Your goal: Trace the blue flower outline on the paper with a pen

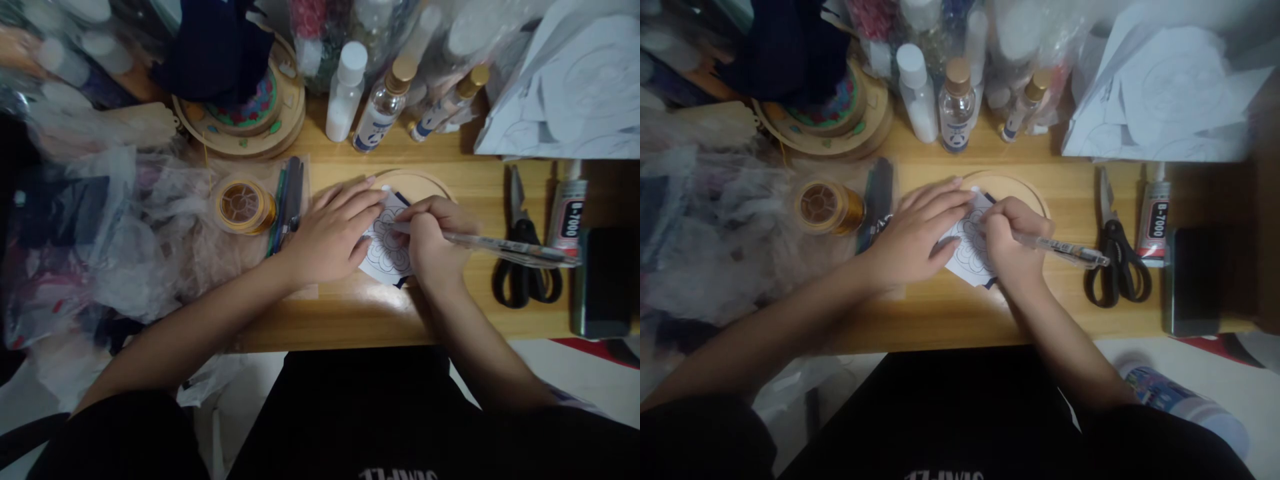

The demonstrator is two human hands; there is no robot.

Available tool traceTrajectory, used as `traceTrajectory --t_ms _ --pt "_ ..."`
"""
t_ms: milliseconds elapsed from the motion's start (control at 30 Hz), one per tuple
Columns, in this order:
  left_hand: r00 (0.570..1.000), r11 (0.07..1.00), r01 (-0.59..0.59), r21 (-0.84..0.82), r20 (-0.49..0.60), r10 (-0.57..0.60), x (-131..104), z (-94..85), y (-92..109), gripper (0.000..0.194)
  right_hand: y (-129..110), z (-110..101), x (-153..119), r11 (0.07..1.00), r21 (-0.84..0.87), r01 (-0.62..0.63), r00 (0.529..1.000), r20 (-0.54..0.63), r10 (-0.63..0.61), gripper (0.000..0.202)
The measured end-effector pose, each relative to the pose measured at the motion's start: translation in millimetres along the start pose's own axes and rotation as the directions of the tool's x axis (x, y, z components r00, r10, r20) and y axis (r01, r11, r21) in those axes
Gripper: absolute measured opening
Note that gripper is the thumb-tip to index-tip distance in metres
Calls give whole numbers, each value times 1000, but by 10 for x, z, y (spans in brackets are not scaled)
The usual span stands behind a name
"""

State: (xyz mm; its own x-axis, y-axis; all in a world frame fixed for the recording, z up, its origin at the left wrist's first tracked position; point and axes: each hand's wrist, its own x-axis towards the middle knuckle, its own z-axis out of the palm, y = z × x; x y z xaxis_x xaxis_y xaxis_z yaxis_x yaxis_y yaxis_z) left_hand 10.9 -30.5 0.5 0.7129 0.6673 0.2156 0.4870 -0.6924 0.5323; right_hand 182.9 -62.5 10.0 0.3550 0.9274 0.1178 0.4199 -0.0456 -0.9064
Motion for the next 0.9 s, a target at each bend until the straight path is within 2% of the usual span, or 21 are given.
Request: traceTrajectory --t_ms 900 --pt "999 1000 24 0 39 -24 8 -36 16 42 -27 7 16 998 -4 -66 998 -10 66 22"
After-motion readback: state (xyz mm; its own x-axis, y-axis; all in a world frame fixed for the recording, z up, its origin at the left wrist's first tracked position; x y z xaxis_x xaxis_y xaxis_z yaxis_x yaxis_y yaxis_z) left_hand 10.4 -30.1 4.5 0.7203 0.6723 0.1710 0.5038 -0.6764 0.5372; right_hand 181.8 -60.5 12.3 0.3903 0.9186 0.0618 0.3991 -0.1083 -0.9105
